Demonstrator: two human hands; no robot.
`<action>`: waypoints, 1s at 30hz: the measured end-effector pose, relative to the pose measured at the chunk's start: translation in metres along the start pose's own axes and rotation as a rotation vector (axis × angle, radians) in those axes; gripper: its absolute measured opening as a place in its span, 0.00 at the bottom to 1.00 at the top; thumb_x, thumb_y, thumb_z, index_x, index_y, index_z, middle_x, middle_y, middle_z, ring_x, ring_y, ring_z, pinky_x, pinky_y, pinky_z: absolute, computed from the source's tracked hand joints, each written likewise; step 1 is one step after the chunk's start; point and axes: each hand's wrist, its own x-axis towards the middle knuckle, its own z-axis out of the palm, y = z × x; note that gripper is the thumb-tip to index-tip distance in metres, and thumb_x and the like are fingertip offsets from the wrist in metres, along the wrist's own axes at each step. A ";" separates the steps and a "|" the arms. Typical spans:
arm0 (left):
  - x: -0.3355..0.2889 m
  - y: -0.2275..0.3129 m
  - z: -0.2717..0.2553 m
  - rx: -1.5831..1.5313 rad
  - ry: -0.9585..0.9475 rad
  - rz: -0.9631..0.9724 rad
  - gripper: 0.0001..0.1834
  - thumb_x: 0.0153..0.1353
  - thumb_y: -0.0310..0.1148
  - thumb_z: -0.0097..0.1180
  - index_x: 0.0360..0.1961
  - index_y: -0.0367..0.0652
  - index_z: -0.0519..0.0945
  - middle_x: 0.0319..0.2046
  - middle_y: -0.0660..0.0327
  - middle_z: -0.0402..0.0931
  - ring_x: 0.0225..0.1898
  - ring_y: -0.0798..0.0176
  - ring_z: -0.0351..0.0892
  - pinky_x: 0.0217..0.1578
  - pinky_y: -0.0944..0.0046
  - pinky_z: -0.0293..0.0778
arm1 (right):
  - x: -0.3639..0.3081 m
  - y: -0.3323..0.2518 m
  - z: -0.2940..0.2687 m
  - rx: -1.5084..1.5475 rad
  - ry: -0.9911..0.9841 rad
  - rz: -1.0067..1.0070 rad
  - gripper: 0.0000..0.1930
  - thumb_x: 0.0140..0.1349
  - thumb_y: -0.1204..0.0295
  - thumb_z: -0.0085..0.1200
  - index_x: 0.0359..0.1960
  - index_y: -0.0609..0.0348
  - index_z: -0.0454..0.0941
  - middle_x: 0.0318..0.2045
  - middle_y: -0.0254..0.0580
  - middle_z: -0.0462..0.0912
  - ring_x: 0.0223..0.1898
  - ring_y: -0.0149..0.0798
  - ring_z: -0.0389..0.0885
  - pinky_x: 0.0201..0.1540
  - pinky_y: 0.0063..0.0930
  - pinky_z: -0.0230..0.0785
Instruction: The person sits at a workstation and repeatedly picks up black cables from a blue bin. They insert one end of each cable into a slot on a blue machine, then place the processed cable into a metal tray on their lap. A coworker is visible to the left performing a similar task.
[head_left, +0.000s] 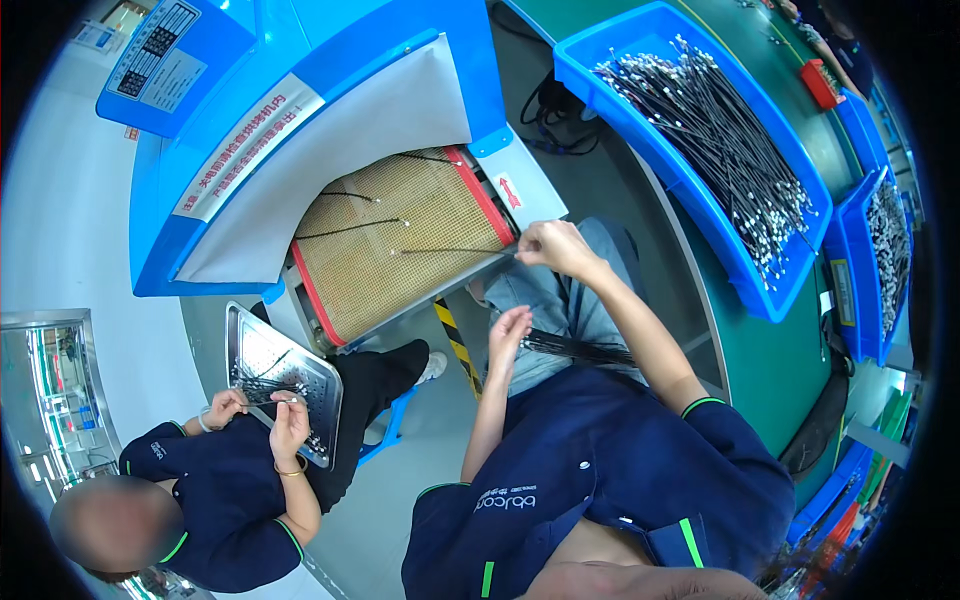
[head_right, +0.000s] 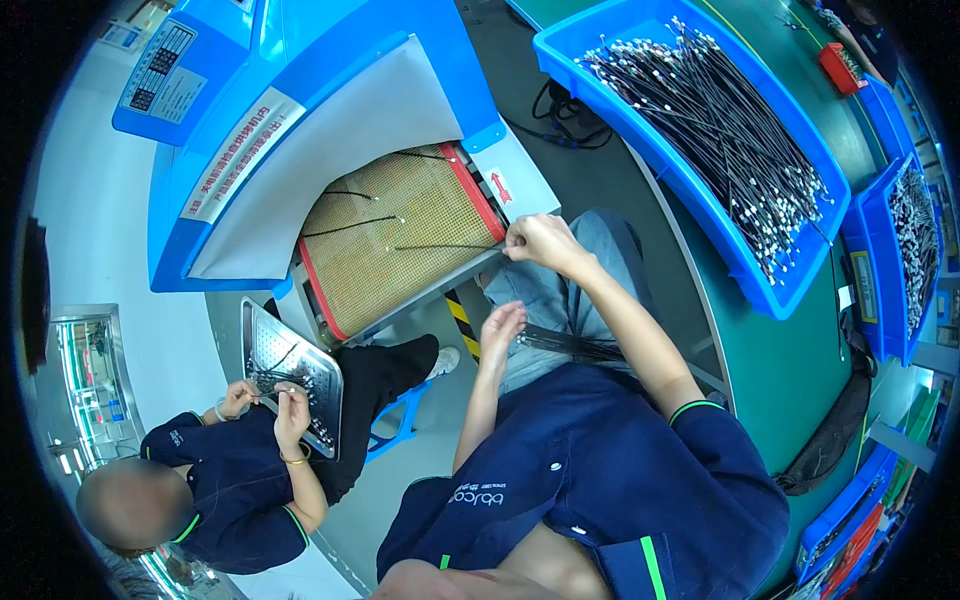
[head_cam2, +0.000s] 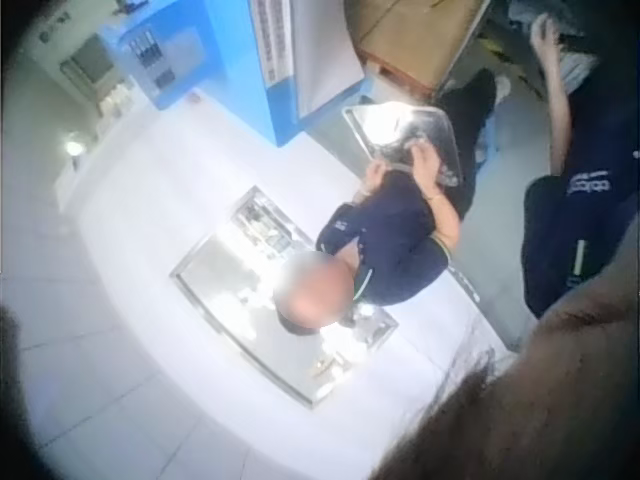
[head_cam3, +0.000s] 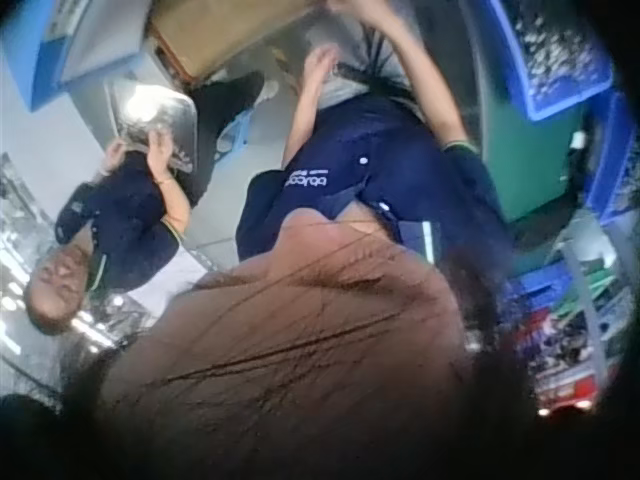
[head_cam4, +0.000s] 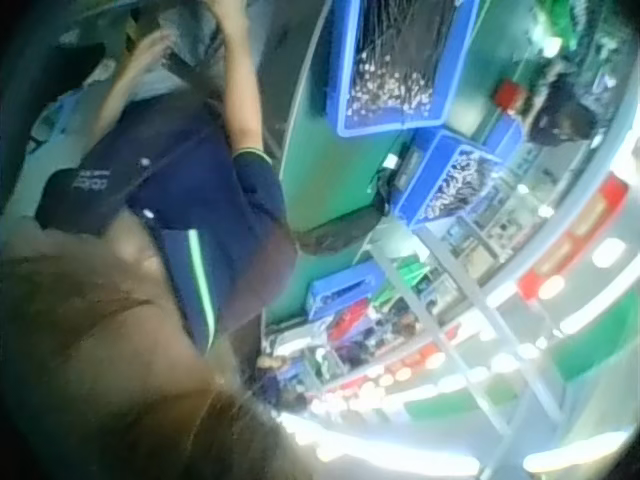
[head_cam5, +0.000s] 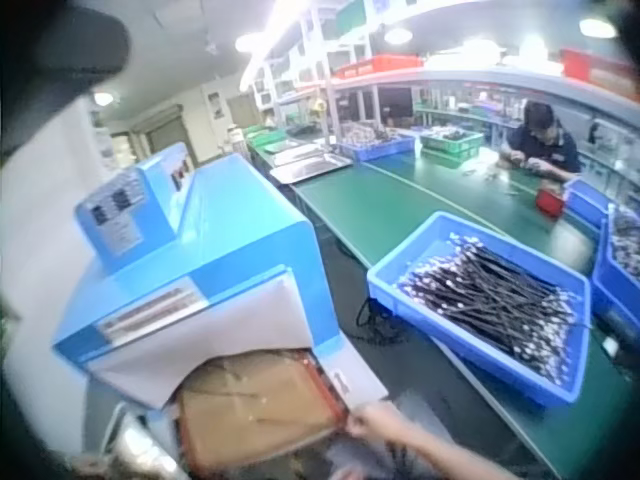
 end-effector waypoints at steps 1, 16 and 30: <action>-0.002 -0.005 0.001 0.059 -0.035 0.011 0.13 0.63 0.30 0.55 0.48 0.39 0.77 0.40 0.64 0.79 0.40 0.72 0.76 0.43 0.71 0.70 | 0.005 -0.001 0.003 0.009 0.034 -0.006 0.09 0.45 0.66 0.62 0.25 0.57 0.82 0.22 0.44 0.82 0.28 0.44 0.82 0.34 0.35 0.72; 0.001 -0.036 -0.007 0.408 -0.212 0.065 0.11 0.63 0.27 0.52 0.45 0.34 0.76 0.42 0.58 0.79 0.45 0.67 0.77 0.47 0.69 0.70 | 0.082 -0.020 0.045 0.098 0.218 0.137 0.08 0.47 0.67 0.59 0.23 0.59 0.81 0.21 0.41 0.82 0.26 0.41 0.82 0.33 0.33 0.73; -0.006 -0.028 -0.005 0.396 -0.190 0.078 0.11 0.63 0.27 0.52 0.45 0.34 0.76 0.42 0.59 0.79 0.44 0.68 0.77 0.47 0.69 0.70 | 0.072 -0.021 0.047 0.083 0.245 0.127 0.09 0.50 0.65 0.59 0.26 0.58 0.82 0.25 0.47 0.82 0.30 0.47 0.82 0.37 0.39 0.72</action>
